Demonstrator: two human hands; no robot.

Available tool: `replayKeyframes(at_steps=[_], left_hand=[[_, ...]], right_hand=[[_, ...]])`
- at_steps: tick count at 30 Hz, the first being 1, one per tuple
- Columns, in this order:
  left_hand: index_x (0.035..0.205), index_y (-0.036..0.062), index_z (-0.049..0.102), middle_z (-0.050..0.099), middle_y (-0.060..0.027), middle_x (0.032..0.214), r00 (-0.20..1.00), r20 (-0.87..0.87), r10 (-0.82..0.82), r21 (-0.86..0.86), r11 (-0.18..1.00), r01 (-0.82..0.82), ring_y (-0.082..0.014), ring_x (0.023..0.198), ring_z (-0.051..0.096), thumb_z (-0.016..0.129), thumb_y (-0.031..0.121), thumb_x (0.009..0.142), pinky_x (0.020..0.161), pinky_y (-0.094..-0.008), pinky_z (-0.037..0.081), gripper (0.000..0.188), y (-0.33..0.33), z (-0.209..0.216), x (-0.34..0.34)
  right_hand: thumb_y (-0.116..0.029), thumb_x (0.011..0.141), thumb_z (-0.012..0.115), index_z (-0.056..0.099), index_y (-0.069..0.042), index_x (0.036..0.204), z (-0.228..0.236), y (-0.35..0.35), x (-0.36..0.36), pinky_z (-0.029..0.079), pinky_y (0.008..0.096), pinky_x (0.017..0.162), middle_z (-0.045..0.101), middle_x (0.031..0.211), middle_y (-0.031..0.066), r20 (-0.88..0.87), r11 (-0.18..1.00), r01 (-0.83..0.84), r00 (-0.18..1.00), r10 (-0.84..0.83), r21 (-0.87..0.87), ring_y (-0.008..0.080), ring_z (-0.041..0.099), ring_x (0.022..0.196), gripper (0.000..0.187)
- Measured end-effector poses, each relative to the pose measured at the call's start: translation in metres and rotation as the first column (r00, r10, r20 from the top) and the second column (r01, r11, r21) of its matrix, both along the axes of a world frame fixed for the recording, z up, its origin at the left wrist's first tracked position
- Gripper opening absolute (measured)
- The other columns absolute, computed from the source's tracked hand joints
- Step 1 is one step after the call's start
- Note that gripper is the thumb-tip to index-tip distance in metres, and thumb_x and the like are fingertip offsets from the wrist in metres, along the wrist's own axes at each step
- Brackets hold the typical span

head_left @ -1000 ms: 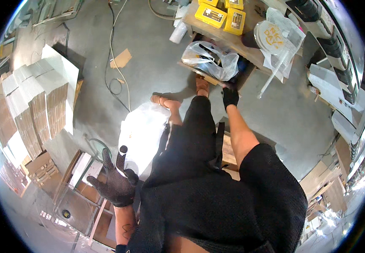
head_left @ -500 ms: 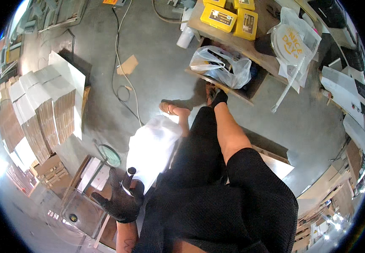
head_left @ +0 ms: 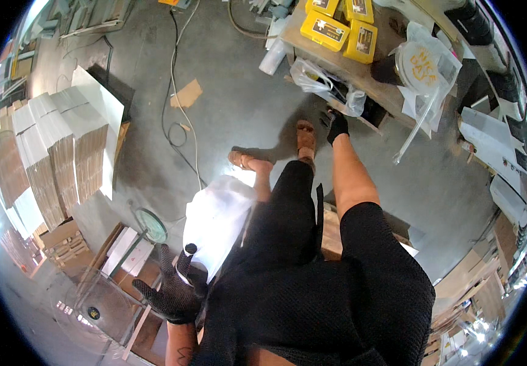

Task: The person pays a delivery driver with cash, receives several plastic bags containing food and drinks, and carries them to a desk in a warehouse. The person then removes items from the bags, including a clear cup and a small container, and places them on the desk.

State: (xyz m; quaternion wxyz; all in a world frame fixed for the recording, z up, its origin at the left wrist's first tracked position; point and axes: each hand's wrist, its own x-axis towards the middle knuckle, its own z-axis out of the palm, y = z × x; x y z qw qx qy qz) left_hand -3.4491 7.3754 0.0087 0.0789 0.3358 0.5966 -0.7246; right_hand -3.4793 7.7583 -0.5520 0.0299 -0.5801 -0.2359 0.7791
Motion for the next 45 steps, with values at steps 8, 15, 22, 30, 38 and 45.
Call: replayKeyframes(at_steps=[8, 15, 22, 30, 38, 45], left_hand=[[0.143, 0.0226, 0.04, 0.04, -0.0047, 0.148, 0.776, 0.425, 0.465, 0.681, 0.4, -0.613, -0.0187, 0.134, 0.039, 0.031, 0.055, 0.095, 0.115, -0.0595, 0.004, 0.059, 0.006, -0.003, 0.006], [0.14, 0.0304, 0.047, 0.037, -0.0057, 0.15, 0.816, 0.347, 0.462, 0.689, 0.464, -0.556, -0.0252, 0.134, 0.04, 0.031, 0.055, 0.095, 0.115, -0.0573, 0.001, 0.054, 0.009, 0.002, 0.008], [0.137, 0.0386, 0.049, 0.036, 0.0023, 0.152, 0.85, 0.245, 0.466, 0.846, 0.326, -0.422, -0.0309, 0.141, 0.028, 0.026, 0.058, 0.094, 0.114, -0.057, -0.002, 0.052, -0.015, 0.033, -0.013], [0.147, 0.0208, 0.03, 0.031, 0.0009, 0.154, 0.582, 0.15, -0.799, -0.895, -0.36, -0.264, -0.0226, 0.138, 0.03, 0.044, 0.049, 0.089, 0.114, -0.0544, 0.011, 0.066, -0.093, 0.056, -0.042], [0.152, 0.0114, 0.02, 0.029, -0.0069, 0.155, 0.548, -0.101, -0.83, -0.902, -0.156, -0.402, -0.0217, 0.131, 0.039, 0.051, 0.051, 0.087, 0.108, -0.0479, 0.034, 0.082, -0.187, 0.073, -0.093], [0.15, 0.0101, 0.026, 0.034, -0.0251, 0.146, 0.44, -0.28, -0.853, -0.943, 0.159, -0.291, -0.0366, 0.122, 0.045, 0.033, 0.08, 0.083, 0.089, -0.0354, 0.047, 0.097, -0.263, 0.075, -0.144]], right_hand=[[-0.029, 0.087, 0.062, 0.061, -0.01, 0.119, 0.007, 0.032, -0.059, 0.049, 0.0359, 0.074, 0.06, 0.112, 0.0098, 0.151, 0.898, -0.389, 0.919, 0.363, 0.204, 0.0213, 0.059, 0.091, 0.037], [-0.027, 0.093, 0.052, 0.061, -0.004, 0.115, -0.02, -0.037, 0.048, 0.043, 0.0363, 0.096, 0.058, 0.128, 0.0141, 0.428, 0.209, -0.81, 0.487, 0.761, 0.548, 0.0299, 0.055, 0.114, 0.033], [-0.03, 0.093, 0.05, 0.058, -0.002, 0.124, 0.183, -0.099, 0.098, 0.041, 0.0411, 0.102, 0.055, 0.129, 0.0231, 0.43, -0.291, -0.759, -0.016, 0.903, 0.582, 0.0416, 0.05, 0.12, 0.043], [-0.025, 0.092, 0.062, 0.055, 0.0, 0.128, 0.439, -0.133, -0.076, 0.043, 0.0313, 0.098, 0.063, 0.121, 0.0096, 0.007, 0.055, -0.6, 0.101, 0.995, 0.798, 0.0171, 0.057, 0.111, 0.044], [-0.011, 0.092, 0.059, 0.058, 0.001, 0.122, 0.61, -0.325, -0.132, 0.047, 0.0282, 0.09, 0.064, 0.117, 0.0079, -0.049, 0.032, -0.27, -0.057, 0.997, 0.962, 0.0131, 0.059, 0.102, 0.032], [-0.017, 0.084, 0.069, 0.054, -0.003, 0.127, 0.618, -0.451, -0.169, 0.05, 0.0315, 0.081, 0.065, 0.109, 0.0128, 0.009, -0.039, -0.222, -0.135, 0.991, 0.974, 0.0175, 0.063, 0.09, 0.047]])
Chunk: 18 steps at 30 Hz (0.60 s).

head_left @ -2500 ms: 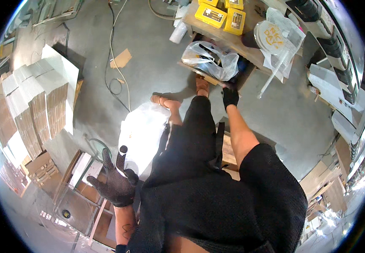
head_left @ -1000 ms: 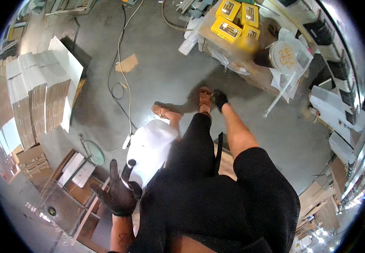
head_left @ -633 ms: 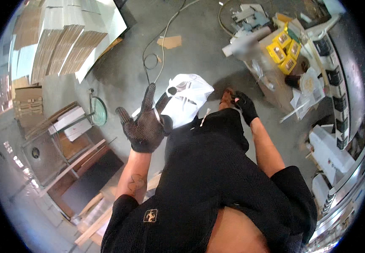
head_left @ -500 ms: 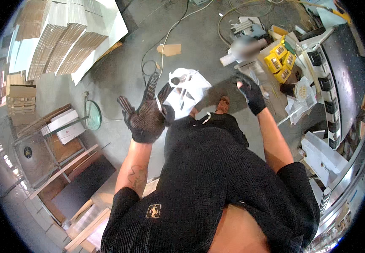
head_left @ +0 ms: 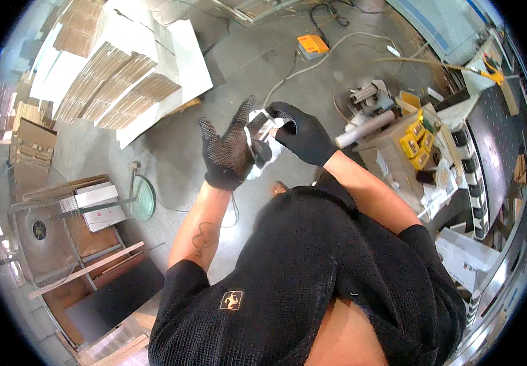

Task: The person pays a delivery driver with cash, receives several plastic bags containing food and drinks, and carries them to a desk in a warehouse. The person then removes items from the bags, including a clear cup and a small container, and places them on the desk.

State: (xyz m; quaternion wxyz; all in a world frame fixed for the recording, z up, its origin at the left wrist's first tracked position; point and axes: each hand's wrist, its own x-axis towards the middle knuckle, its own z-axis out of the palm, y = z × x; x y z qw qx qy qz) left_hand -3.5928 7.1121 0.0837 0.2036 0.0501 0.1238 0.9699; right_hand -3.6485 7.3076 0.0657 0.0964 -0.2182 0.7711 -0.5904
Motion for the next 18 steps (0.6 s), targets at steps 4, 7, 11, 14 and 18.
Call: replayKeyframes(at_steps=[4, 7, 11, 14, 18], left_hand=[[0.151, 0.0128, 0.025, 0.035, -0.0256, 0.145, 0.986, 0.111, 0.128, -0.199, 0.974, -0.104, -0.0357, 0.112, 0.049, 0.032, 0.08, 0.083, 0.086, -0.0355, 0.047, 0.095, -0.018, 0.01, -0.036], [0.151, 0.0134, 0.026, 0.033, -0.0249, 0.147, 0.95, 0.228, 0.212, -0.283, 0.948, -0.143, -0.0369, 0.101, 0.055, 0.029, 0.083, 0.082, 0.08, -0.0387, 0.049, 0.098, -0.036, 0.007, -0.07], [0.15, 0.0126, 0.026, 0.043, -0.0241, 0.142, 0.97, -0.028, 0.241, -0.64, 0.742, -0.203, -0.0229, 0.073, 0.061, 0.013, 0.08, 0.085, 0.059, -0.0287, 0.048, 0.094, -0.095, -0.034, -0.115], [0.149, 0.0096, 0.026, 0.052, -0.0234, 0.135, 0.952, -0.174, 0.25, -0.856, 0.44, -0.272, -0.0131, 0.061, 0.059, 0.004, 0.07, 0.092, 0.049, -0.02, 0.045, 0.086, -0.121, -0.025, -0.141], [0.149, 0.0091, 0.026, 0.058, -0.0252, 0.124, 0.922, -0.094, 0.377, -0.909, 0.346, -0.234, -0.0148, 0.056, 0.056, 0.01, 0.072, 0.091, 0.051, -0.0222, 0.045, 0.087, -0.14, -0.036, -0.176]], right_hand=[[-0.018, 0.082, 0.071, 0.05, -0.001, 0.13, -0.026, -0.038, -0.051, 0.053, 0.0331, 0.072, 0.065, 0.103, 0.0161, 0.242, 0.981, -0.083, 0.962, 0.125, -0.175, 0.0204, 0.066, 0.081, 0.055], [-0.014, 0.081, 0.07, 0.049, -0.001, 0.13, -0.027, -0.057, -0.104, 0.052, 0.0288, 0.061, 0.064, 0.089, 0.0112, 0.386, 0.957, -0.13, 0.894, 0.226, -0.26, 0.0139, 0.063, 0.068, 0.054], [-0.008, 0.083, 0.062, 0.054, -0.003, 0.124, -0.025, -0.074, -0.185, 0.048, 0.0259, 0.057, 0.062, 0.075, 0.0057, 0.423, 0.953, -0.237, 0.856, 0.296, -0.187, 0.0096, 0.057, 0.06, 0.042], [-0.01, 0.085, 0.064, 0.055, -0.003, 0.122, -0.023, -0.077, -0.241, 0.044, 0.026, 0.052, 0.063, 0.074, 0.0067, 0.474, 0.938, -0.242, 0.814, 0.336, -0.248, 0.0095, 0.053, 0.055, 0.039], [-0.014, 0.087, 0.064, 0.057, -0.003, 0.121, -0.004, -0.081, -0.317, 0.044, 0.0252, 0.054, 0.064, 0.082, 0.0076, 0.548, 0.924, -0.326, 0.745, 0.381, -0.198, 0.0094, 0.053, 0.06, 0.037]])
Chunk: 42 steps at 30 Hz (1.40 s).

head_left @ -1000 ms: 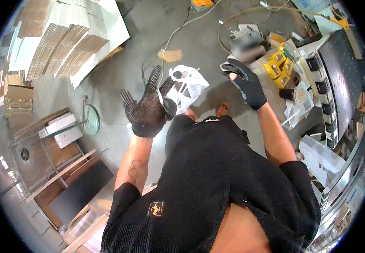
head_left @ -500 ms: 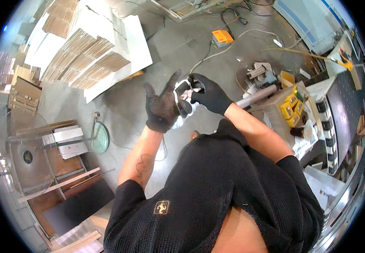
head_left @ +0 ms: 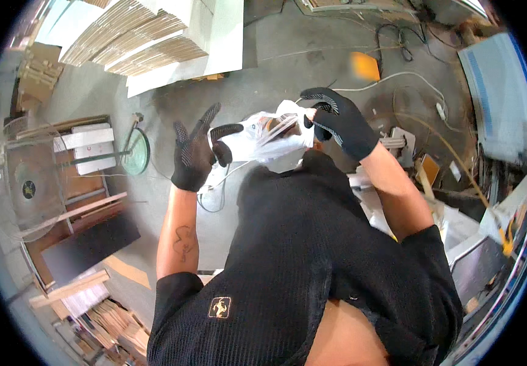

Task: The person pays a delivery driver with cash, receives several plastic bags containing food and drinks, and carries them to a desk in a warehouse. The person then removes items from the bags, including a clear cup and a small container, and places them on the desk.

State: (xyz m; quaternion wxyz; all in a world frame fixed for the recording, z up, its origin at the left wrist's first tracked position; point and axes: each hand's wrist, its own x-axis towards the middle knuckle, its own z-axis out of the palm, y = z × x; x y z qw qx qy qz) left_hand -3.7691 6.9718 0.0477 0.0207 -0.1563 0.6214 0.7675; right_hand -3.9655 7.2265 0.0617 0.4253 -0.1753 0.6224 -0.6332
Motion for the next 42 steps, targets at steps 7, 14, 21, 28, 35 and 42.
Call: replayKeyframes(at_steps=[7, 14, 21, 28, 35, 42], left_hand=[[0.15, 0.0123, 0.027, 0.061, -0.0166, 0.112, 0.936, 0.097, 0.338, 0.017, 0.94, -0.341, -0.0103, 0.053, 0.046, 0.019, 0.08, 0.086, 0.048, -0.0212, 0.038, 0.094, -0.008, -0.017, -0.114], [0.151, 0.0138, 0.023, 0.059, -0.0109, 0.116, 0.953, -0.053, 0.297, 0.109, 0.951, -0.29, -0.0112, 0.065, 0.05, 0.024, 0.08, 0.085, 0.051, -0.0228, 0.039, 0.094, -0.082, -0.066, -0.272], [0.145, 0.0096, 0.038, 0.059, -0.0061, 0.098, 0.942, 0.312, 0.121, 0.301, 0.928, -0.218, -0.0119, 0.075, 0.051, 0.041, 0.058, 0.097, 0.063, -0.0262, 0.043, 0.068, -0.202, -0.081, -0.436], [0.139, 0.0047, 0.043, 0.058, -0.0068, 0.097, 0.993, -0.102, 0.059, 0.163, 0.986, -0.042, -0.0128, 0.082, 0.054, 0.048, 0.035, 0.101, 0.074, -0.0285, 0.048, 0.049, -0.316, -0.048, -0.571], [0.134, 0.0076, 0.047, 0.059, -0.008, 0.092, 0.997, -0.031, 0.073, -0.148, 0.986, -0.077, -0.0133, 0.08, 0.058, 0.057, 0.015, 0.095, 0.069, -0.0304, 0.052, 0.041, -0.419, -0.031, -0.729], [0.119, 0.0101, 0.06, 0.065, -0.0206, 0.084, 0.873, -0.073, -0.483, -0.832, 0.511, 0.214, -0.0303, 0.069, 0.064, 0.059, 0.001, 0.08, 0.068, -0.038, 0.051, 0.04, -0.48, 0.04, -0.909]], right_hand=[[-0.019, 0.088, 0.064, 0.053, -0.007, 0.128, 0.019, -0.04, -0.129, 0.042, 0.0219, 0.056, 0.062, 0.087, 0.0034, -0.124, 0.994, -0.072, 0.989, 0.081, 0.081, 0.007, 0.051, 0.066, 0.043], [-0.022, 0.085, 0.067, 0.054, -0.005, 0.126, -0.006, -0.107, -0.271, 0.049, 0.0264, 0.064, 0.059, 0.09, 0.0042, -0.131, 0.944, 0.038, 0.991, 0.006, 0.329, 0.011, 0.057, 0.076, 0.046], [-0.045, 0.084, 0.062, 0.057, -0.002, 0.117, -0.049, -0.197, -0.431, 0.048, 0.0436, 0.086, 0.064, 0.111, 0.0207, -0.154, 0.324, -0.177, 0.61, 0.777, 0.929, 0.0349, 0.063, 0.099, 0.054], [-0.036, 0.07, 0.071, 0.072, -0.013, 0.097, -0.065, -0.308, -0.566, 0.052, 0.0418, 0.079, 0.07, 0.097, 0.0144, 0.052, 0.009, -0.16, 0.373, 0.927, 0.987, 0.0334, 0.067, 0.091, 0.036], [-0.031, 0.072, 0.067, 0.074, -0.006, 0.086, -0.083, -0.436, -0.781, 0.052, 0.0416, 0.071, 0.07, 0.084, 0.0173, -0.12, 0.139, -0.057, 0.261, 0.958, 0.989, 0.0299, 0.067, 0.074, 0.03], [-0.042, 0.091, 0.06, 0.067, -0.007, 0.077, -0.041, -0.593, -0.916, 0.045, 0.0343, 0.056, 0.06, 0.065, 0.0094, -0.365, 0.85, -0.298, 0.805, 0.468, 0.434, 0.0206, 0.055, 0.056, 0.039]])
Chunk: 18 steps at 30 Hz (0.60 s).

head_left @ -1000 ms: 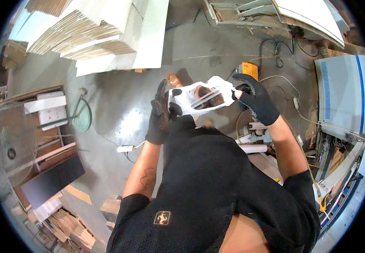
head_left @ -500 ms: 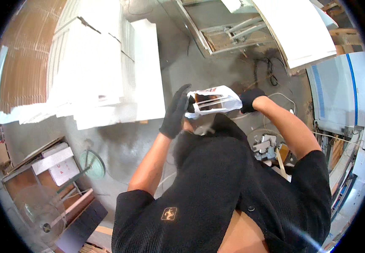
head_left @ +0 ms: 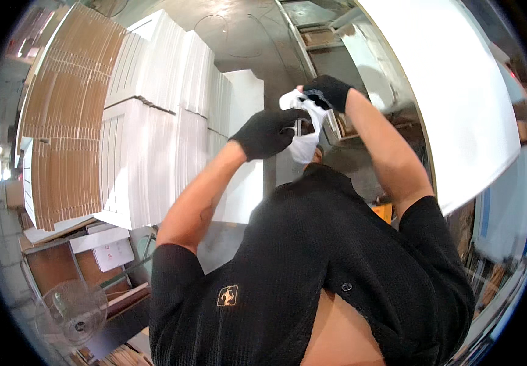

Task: The person pays a delivery driver with cash, receives several plastic bags containing food and drinks, and carries them to a desk in a warehouse. The person then removes items from the bags, including a clear cup and a small container, and places them on the desk.

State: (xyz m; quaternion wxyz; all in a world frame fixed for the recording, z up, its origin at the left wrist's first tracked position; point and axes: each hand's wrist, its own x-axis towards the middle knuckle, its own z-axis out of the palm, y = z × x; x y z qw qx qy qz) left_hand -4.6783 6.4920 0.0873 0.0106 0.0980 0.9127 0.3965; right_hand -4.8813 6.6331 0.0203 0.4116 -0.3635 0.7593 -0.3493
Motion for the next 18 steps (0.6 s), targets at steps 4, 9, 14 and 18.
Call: replayKeyframes(at_steps=[4, 9, 14, 18], left_hand=[[0.117, 0.0067, 0.062, 0.066, -0.0198, 0.091, 0.998, -0.054, -0.028, -0.225, 0.974, 0.015, -0.0326, 0.078, 0.064, 0.059, 0.005, 0.081, 0.074, -0.0388, 0.051, 0.036, -0.069, 0.016, -0.122], [0.117, 0.0067, 0.063, 0.064, -0.0061, 0.082, 0.986, 0.055, 0.157, 0.213, 0.963, -0.166, -0.0135, 0.073, 0.059, 0.063, 0.008, 0.079, 0.069, -0.0303, 0.049, 0.037, -0.161, 0.044, -0.259], [0.116, 0.0008, 0.06, 0.063, -0.0034, 0.082, 0.985, 0.145, 0.097, 0.536, 0.829, -0.161, -0.0114, 0.076, 0.059, 0.059, 0.006, 0.084, 0.074, -0.0264, 0.048, 0.032, -0.27, 0.021, -0.38], [0.122, 0.003, 0.056, 0.062, -0.0072, 0.1, 0.977, 0.158, 0.143, 0.78, 0.588, -0.212, -0.0155, 0.094, 0.059, 0.061, 0.008, 0.086, 0.086, -0.0305, 0.048, 0.037, -0.351, -0.023, -0.449]], right_hand=[[-0.034, 0.094, 0.06, 0.057, -0.011, 0.068, 0.007, -0.052, -0.045, 0.032, 0.0265, 0.04, 0.047, 0.056, -0.0017, 0.731, 0.899, 0.407, 0.662, -0.166, -0.164, 0.0109, 0.042, 0.043, 0.034], [-0.033, 0.092, 0.063, 0.059, -0.011, 0.073, 0.029, -0.125, -0.171, 0.029, 0.0243, 0.043, 0.046, 0.061, -0.0044, 0.723, 0.93, 0.327, 0.682, -0.111, -0.166, 0.0075, 0.039, 0.048, 0.029], [-0.028, 0.089, 0.067, 0.066, -0.007, 0.081, 0.035, -0.236, -0.266, 0.03, 0.0256, 0.051, 0.045, 0.061, -0.0041, 0.575, 0.944, 0.18, 0.818, 0.013, -0.277, 0.0081, 0.039, 0.054, 0.022], [-0.026, 0.088, 0.067, 0.072, -0.003, 0.084, 0.037, -0.311, -0.349, 0.034, 0.0255, 0.052, 0.055, 0.063, -0.0014, 0.376, 0.977, 0.089, 0.927, -0.011, -0.192, 0.0094, 0.044, 0.055, 0.024]])
